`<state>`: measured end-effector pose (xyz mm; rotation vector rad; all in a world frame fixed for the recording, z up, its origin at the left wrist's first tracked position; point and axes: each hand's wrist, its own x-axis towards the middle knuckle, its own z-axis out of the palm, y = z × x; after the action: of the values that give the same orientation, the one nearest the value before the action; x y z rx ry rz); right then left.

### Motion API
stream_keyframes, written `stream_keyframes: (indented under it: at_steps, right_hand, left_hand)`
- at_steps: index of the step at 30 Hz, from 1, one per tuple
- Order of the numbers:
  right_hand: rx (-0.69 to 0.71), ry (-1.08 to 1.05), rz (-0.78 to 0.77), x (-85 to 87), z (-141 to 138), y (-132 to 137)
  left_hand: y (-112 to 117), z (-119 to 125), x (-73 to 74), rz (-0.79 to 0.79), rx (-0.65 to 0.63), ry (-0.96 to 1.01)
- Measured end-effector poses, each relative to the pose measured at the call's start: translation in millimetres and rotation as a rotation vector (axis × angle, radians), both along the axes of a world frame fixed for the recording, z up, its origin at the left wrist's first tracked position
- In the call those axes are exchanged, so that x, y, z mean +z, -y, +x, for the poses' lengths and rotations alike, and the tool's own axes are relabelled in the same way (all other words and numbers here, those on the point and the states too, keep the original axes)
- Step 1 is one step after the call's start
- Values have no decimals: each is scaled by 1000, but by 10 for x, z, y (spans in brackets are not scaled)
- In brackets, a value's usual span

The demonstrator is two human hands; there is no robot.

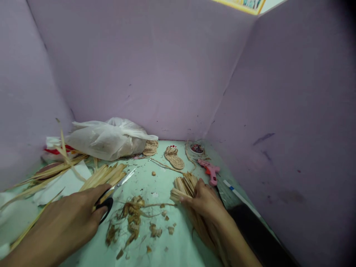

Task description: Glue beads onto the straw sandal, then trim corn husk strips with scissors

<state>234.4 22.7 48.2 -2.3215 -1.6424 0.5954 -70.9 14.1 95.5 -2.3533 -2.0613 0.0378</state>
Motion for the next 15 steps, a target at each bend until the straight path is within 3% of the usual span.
stream_keyframes:
  at_steps: [9,15]
  right_hand:
    - [50,137,-5,-98,-57,89]
    - [50,37,47,-228,92,75]
  left_hand:
    - [217,179,210,7,6,27]
    - [342,199,315,35,7,71]
